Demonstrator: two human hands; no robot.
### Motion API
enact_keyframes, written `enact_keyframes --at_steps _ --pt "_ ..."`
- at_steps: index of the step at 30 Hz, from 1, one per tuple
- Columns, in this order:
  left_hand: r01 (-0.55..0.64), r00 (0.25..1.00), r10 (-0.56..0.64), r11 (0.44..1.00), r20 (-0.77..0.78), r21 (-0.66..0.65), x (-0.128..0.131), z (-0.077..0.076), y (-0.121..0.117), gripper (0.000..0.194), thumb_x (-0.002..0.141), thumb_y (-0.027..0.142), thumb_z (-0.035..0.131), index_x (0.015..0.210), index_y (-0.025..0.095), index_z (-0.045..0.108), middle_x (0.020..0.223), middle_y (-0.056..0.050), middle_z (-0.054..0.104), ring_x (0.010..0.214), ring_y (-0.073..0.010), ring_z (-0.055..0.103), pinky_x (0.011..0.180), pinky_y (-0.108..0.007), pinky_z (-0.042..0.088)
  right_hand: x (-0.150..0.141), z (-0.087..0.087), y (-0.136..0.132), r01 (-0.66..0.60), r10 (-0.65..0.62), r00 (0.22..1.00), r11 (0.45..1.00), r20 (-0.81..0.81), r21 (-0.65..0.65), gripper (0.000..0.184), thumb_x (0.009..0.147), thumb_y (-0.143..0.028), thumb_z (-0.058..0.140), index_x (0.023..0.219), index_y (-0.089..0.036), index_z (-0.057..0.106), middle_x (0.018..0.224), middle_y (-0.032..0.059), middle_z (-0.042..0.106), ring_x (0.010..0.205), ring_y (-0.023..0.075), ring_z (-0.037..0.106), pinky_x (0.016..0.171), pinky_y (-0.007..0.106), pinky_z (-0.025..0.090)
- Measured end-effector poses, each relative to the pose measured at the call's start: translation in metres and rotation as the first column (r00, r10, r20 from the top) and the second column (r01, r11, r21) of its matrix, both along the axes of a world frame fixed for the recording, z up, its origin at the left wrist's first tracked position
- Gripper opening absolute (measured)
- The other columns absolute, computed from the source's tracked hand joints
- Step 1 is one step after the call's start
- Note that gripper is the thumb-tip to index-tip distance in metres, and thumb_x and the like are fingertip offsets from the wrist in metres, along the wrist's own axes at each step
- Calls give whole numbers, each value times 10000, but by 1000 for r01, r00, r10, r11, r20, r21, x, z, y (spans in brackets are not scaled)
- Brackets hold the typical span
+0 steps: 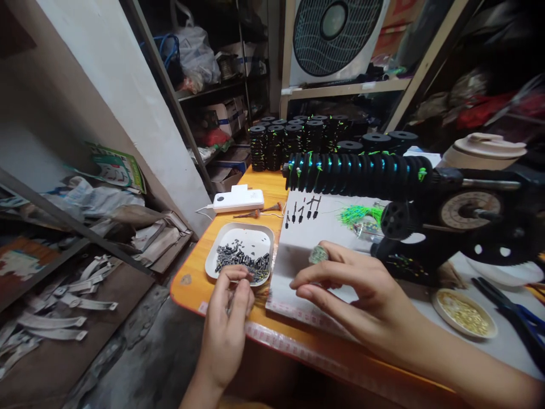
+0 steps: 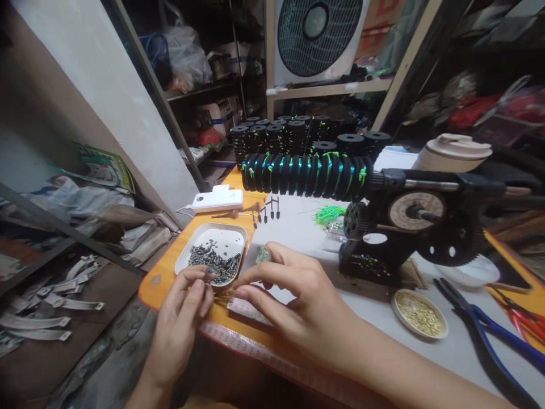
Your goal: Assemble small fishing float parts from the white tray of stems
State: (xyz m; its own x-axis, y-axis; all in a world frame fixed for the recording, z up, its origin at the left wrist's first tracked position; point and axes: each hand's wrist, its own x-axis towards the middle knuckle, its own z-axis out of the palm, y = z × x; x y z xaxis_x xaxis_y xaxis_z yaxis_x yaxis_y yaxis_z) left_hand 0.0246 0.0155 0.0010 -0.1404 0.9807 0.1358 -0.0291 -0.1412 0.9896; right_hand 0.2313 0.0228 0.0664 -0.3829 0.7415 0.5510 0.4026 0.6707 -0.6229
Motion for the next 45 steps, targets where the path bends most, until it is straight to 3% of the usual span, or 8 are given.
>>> enact_keyframes --at_steps 3,7,13,18,24,39,45 --pt "142 964 -131 989 233 -29 8 2 -3 180 993 344 550 878 214 597 853 12 564 581 -77 409 579 -207 384 -3 -5 1 2 -3 999 1000 -47 -21 124 950 -130 612 877 -149 711 684 -2 546 647 114 489 597 224 370" --pt "171 915 -151 985 375 -21 23 9 -14 163 972 324 590 857 210 602 880 3 558 636 -81 458 602 -194 417 -5 -10 -1 0 -2 997 1000 -82 -25 114 938 -126 623 895 -137 728 684 6 559 640 114 498 588 221 383" --pt "119 907 -114 993 406 14 36 21 -22 141 923 322 669 825 226 636 861 -7 557 751 -110 522 634 -161 454 -2 -6 -2 26 -23 999 998 -34 65 129 926 -98 614 872 -126 727 690 11 527 641 118 484 564 222 363" --pt "74 889 -54 997 455 -27 37 27 -24 167 902 326 693 788 220 631 816 3 555 672 -97 479 591 -154 427 -1 -5 0 52 -51 999 994 -11 92 125 935 -101 606 879 -134 712 693 9 524 644 123 471 568 228 360" --pt "123 870 -92 992 485 -32 36 27 -25 191 899 336 698 775 207 632 787 9 560 584 -74 396 558 -155 387 -1 -7 -2 54 -55 998 995 1 84 119 942 -97 601 903 -144 703 712 7 519 651 123 479 575 234 367" --pt "136 867 -80 988 492 -79 43 27 -27 197 887 342 710 775 206 623 829 4 550 651 -87 471 566 -144 407 -2 -5 -6 20 -17 1000 992 -25 125 139 933 -97 622 952 -178 732 717 -3 487 625 115 491 525 211 390" --pt "139 874 -80 986 480 -88 49 22 -29 171 911 340 683 809 216 623 838 -3 538 705 -106 493 602 -166 430 -5 -5 -9 12 -9 1000 994 -23 109 160 922 -90 621 975 -178 743 735 20 541 620 121 517 515 216 415"
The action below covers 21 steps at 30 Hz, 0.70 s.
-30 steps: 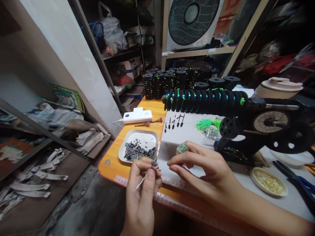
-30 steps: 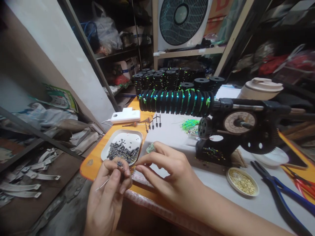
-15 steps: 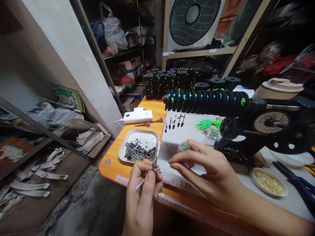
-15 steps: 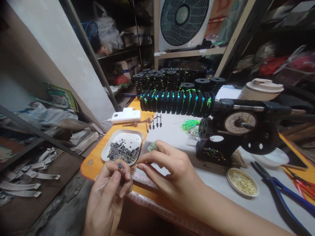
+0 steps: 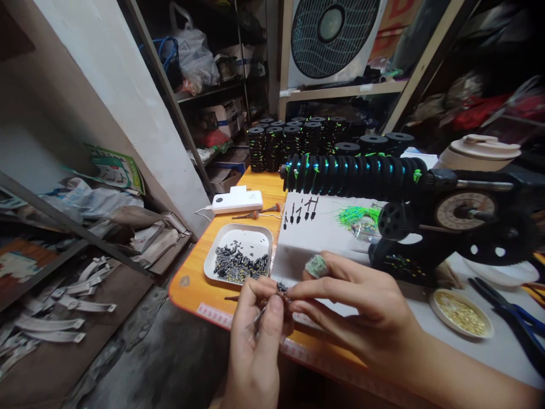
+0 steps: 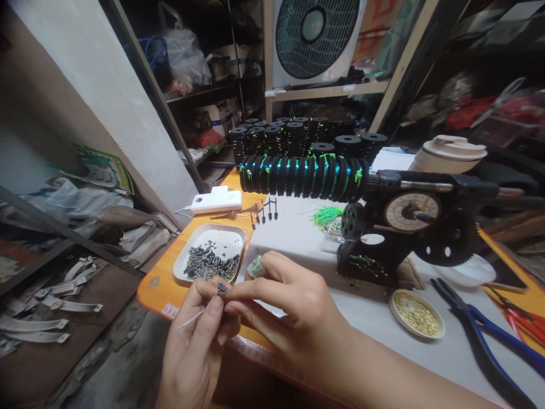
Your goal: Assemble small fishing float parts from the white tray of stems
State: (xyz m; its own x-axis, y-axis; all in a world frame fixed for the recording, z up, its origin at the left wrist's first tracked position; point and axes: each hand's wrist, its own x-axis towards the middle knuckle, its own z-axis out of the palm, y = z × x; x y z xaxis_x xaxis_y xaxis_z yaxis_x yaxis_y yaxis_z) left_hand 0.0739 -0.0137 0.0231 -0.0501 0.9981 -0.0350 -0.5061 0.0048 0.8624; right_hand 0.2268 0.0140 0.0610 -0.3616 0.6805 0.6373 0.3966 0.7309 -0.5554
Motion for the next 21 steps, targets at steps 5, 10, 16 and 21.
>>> enact_keyframes --at_steps 5,10,16,21 --pt "-125 989 123 992 78 17 11 -1 -2 204 890 337 713 795 208 588 898 16 543 592 -51 426 557 -145 412 -5 -4 -3 -1 0 999 999 41 33 134 887 -66 598 896 -156 696 712 10 505 625 128 488 514 226 378" --pt "-337 933 308 929 187 150 6 -4 -6 186 911 352 684 812 239 574 739 53 571 557 -64 417 548 -139 413 -4 0 -3 32 -60 985 985 160 171 146 884 -28 553 868 -144 640 732 25 491 643 143 442 530 255 349" --pt "-302 889 385 900 -246 315 -61 -4 30 168 962 375 608 874 253 532 706 44 636 742 -130 581 756 -238 474 3 12 2 28 -70 972 982 224 187 136 922 -54 536 909 -171 605 733 26 539 621 131 501 538 232 413" --pt "-31 683 181 975 -707 220 -97 3 80 211 899 377 661 822 222 541 764 30 576 719 -148 552 682 -253 439 4 16 3 4 -23 974 996 224 87 146 893 -69 528 840 -174 615 704 26 532 619 147 513 537 251 424"
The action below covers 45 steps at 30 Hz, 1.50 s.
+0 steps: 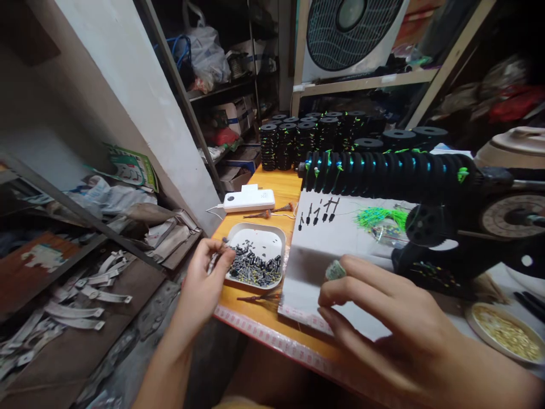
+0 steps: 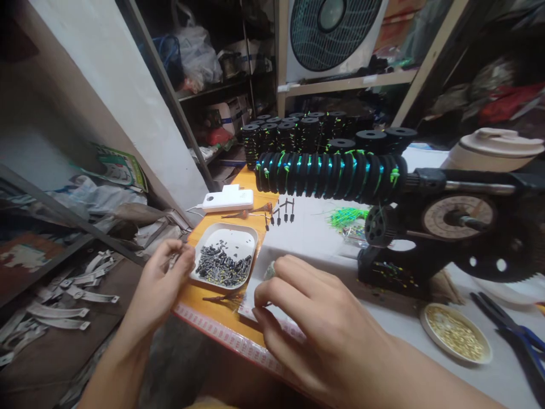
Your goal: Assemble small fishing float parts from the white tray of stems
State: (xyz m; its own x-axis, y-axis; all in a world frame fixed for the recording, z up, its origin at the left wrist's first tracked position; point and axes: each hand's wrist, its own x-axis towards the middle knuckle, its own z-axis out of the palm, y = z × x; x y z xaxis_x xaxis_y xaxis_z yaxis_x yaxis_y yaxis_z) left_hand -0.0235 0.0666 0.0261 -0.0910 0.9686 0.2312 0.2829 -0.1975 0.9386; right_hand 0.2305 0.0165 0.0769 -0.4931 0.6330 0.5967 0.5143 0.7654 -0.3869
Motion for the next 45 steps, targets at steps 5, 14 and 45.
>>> enact_keyframes --at_steps 5,14,45 --pt "153 929 -172 985 -328 -81 -3 18 41 61 799 246 705 763 198 715 784 -34 703 771 -228 627 744 -333 460 0 -4 4 -11 10 1000 1000 7 18 195 925 -102 553 811 -168 697 671 22 498 599 145 474 515 251 352" --pt "302 740 -357 934 -570 -192 2 24 73 145 801 192 626 790 190 771 880 -86 796 857 -282 709 832 -393 497 2 -1 1 15 -15 1000 1000 -17 24 165 915 -91 584 847 -154 720 658 12 476 591 137 462 513 254 309" --pt "360 917 -336 930 216 -80 50 11 -32 177 833 207 605 735 214 457 901 -38 623 717 -139 517 629 -250 419 -6 -5 -4 -113 52 974 955 -219 -275 144 890 -51 554 832 -164 621 783 11 562 700 106 536 606 190 420"
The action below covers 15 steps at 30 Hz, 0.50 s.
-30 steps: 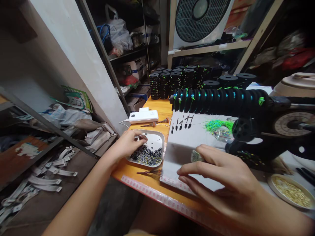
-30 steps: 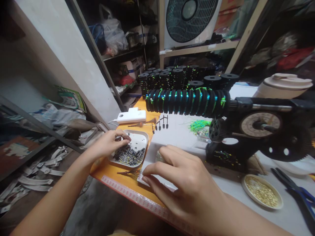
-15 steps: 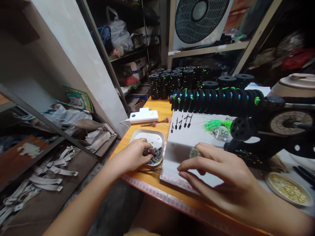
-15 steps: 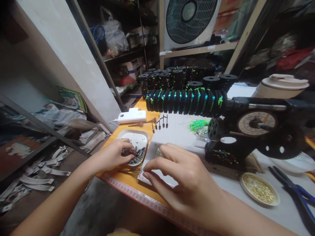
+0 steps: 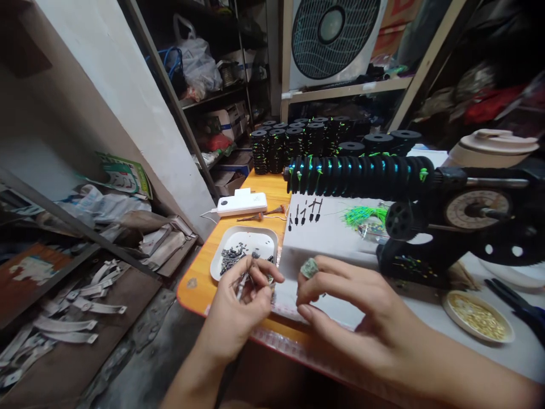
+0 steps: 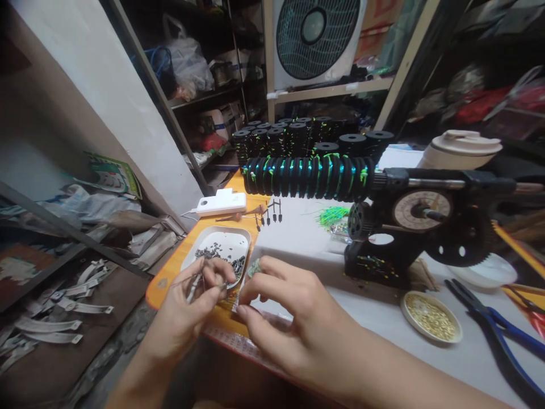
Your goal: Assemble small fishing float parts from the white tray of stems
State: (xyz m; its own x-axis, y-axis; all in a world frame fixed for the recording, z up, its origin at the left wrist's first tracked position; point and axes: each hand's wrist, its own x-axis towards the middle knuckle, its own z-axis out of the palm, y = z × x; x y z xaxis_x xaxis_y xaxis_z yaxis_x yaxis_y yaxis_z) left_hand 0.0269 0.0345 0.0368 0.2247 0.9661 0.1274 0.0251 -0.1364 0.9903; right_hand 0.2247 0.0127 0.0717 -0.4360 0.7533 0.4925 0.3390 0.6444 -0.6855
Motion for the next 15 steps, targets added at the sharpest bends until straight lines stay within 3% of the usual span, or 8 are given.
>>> enact_keyframes --at_steps 2,4,10,15 --pt "-46 962 61 997 268 -62 12 -5 -13 206 812 189 678 713 200 498 839 -23 624 718 -139 528 645 -242 429 0 2 -3 -18 19 1000 996 7 -85 150 899 -75 528 795 -176 564 762 1 546 683 110 515 599 204 412" --pt "-56 907 100 991 409 -119 21 -8 -21 226 805 175 719 692 193 524 790 -6 613 700 -134 533 651 -238 441 1 4 -4 -52 56 998 985 20 -161 158 900 -98 511 768 -186 507 755 -4 537 682 117 498 609 223 409" --pt "-3 796 164 964 583 -267 34 -7 -32 183 767 219 812 740 183 634 734 15 589 669 -112 540 649 -212 464 2 10 -4 -70 73 997 958 -2 -280 169 830 -70 511 728 -194 459 732 -29 515 666 107 481 620 222 399" --pt "24 758 238 921 607 -390 42 0 -34 183 693 227 889 740 155 728 697 -1 652 663 -105 618 642 -184 514 0 12 -2 -87 80 996 954 -36 -287 179 818 -92 484 687 -196 422 753 -10 544 703 121 531 640 230 412"
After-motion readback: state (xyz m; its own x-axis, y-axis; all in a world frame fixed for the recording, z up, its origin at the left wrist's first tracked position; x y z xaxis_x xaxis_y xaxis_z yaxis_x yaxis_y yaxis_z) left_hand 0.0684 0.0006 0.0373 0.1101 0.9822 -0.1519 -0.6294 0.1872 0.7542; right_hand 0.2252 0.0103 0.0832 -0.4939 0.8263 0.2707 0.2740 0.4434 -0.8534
